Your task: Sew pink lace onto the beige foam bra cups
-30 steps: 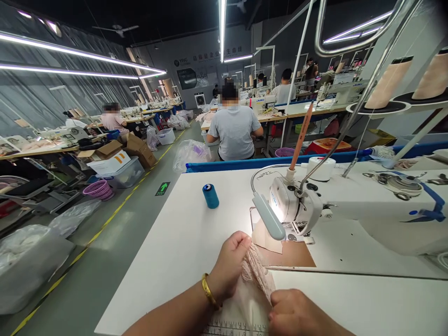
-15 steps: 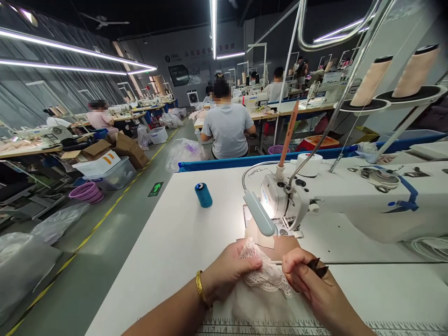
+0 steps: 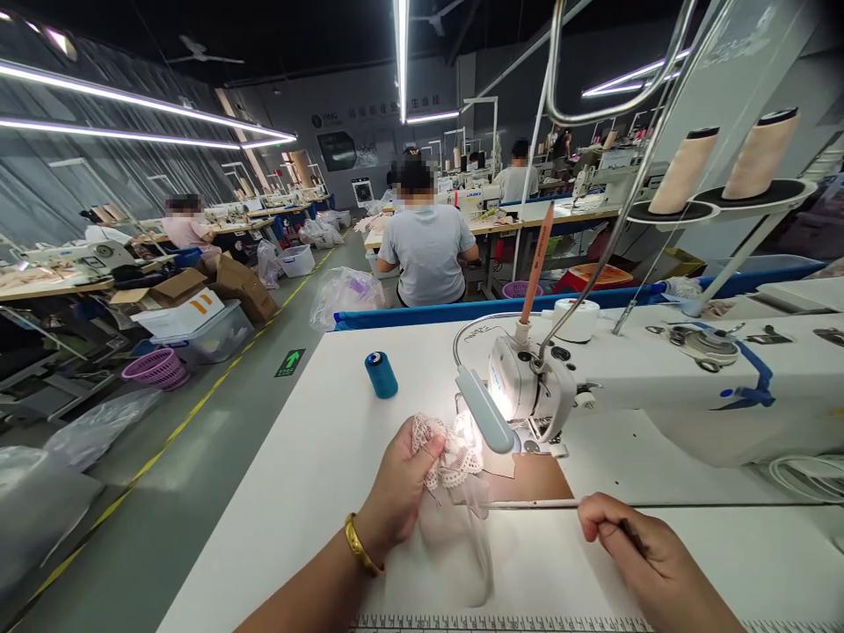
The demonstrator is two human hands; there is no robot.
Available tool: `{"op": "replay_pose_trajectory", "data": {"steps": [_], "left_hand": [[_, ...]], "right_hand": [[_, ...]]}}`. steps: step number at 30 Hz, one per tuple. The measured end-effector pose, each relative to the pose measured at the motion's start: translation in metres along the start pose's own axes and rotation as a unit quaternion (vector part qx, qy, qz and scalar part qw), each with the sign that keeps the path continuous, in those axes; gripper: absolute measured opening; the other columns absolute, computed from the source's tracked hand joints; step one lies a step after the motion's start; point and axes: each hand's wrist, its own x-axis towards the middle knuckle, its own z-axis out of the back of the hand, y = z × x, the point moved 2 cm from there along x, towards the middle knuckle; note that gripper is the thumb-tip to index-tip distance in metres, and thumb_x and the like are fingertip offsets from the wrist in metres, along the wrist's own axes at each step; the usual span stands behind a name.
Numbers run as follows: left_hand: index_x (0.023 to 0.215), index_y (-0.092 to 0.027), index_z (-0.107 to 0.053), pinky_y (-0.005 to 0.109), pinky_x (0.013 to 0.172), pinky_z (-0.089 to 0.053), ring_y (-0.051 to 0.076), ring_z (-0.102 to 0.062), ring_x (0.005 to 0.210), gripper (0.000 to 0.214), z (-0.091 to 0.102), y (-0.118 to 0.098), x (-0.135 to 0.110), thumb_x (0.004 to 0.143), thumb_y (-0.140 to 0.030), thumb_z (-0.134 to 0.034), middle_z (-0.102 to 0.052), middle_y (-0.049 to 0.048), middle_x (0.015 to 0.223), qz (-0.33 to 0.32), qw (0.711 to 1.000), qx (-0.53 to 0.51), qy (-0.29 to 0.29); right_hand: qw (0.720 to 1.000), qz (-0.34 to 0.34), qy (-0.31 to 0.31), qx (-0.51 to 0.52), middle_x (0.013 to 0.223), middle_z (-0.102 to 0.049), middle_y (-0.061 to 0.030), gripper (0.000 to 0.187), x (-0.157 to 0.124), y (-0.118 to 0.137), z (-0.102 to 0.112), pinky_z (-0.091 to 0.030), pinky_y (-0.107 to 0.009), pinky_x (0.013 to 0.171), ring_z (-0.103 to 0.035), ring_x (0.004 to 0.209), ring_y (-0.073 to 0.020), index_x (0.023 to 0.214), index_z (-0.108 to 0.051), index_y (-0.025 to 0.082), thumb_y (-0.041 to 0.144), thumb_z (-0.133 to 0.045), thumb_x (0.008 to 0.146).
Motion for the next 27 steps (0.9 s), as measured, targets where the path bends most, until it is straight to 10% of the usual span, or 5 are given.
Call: {"op": "replay_pose_trajectory", "data": {"steps": [7,12,21,27], "left_hand": [[0.106,-0.015,-0.067,0.03,0.081,-0.052,0.02,-0.067,0.086,0.046,-0.012,0.004,-0.012,0.078,-0.045,-0.089,-0.072,0.0081,0.096,0.03,0.991,-0.041,0.125],[0.105,-0.012,-0.072,0.027,0.078,-0.049,0.017,-0.064,0.084,0.046,-0.012,0.011,-0.013,0.074,-0.039,-0.092,-0.072,0.0078,0.095,0.062,0.98,-0.01,0.189],[0.086,-0.016,-0.069,0.028,0.08,-0.051,0.017,-0.063,0.081,0.034,-0.006,0.013,-0.009,0.077,-0.041,-0.09,-0.072,0.0034,0.084,-0.001,0.999,-0.036,0.041],[0.099,-0.014,-0.071,0.028,0.08,-0.053,0.019,-0.067,0.086,0.044,-0.01,0.013,-0.012,0.076,-0.045,-0.091,-0.075,0.0085,0.095,0.055,0.993,-0.054,0.088]], "right_hand": [[0.974,-0.097,0.099,0.179,0.085,-0.07,-0.0043,0.056,0.0,0.033,-0.045,-0.049,-0.036,0.083,-0.063,0.083,-0.0243,0.101,-0.071,0.025,0.077,-0.055,0.091],[0.938,-0.113,0.065,0.321,0.06,-0.035,0.0078,0.053,0.005,0.04,-0.065,-0.037,-0.027,0.059,-0.032,0.056,-0.0125,0.089,-0.064,0.024,0.075,-0.071,0.083],[0.932,-0.07,-0.05,0.353,0.061,-0.033,0.0082,0.049,0.001,0.035,-0.061,-0.022,-0.026,0.057,-0.025,0.058,-0.0096,0.084,-0.066,0.02,0.068,-0.076,0.085],[0.918,-0.084,-0.023,0.386,0.064,-0.034,0.0084,0.047,0.003,0.044,-0.06,-0.02,-0.027,0.056,-0.024,0.057,-0.0091,0.083,-0.064,0.02,0.065,-0.08,0.083]]}}
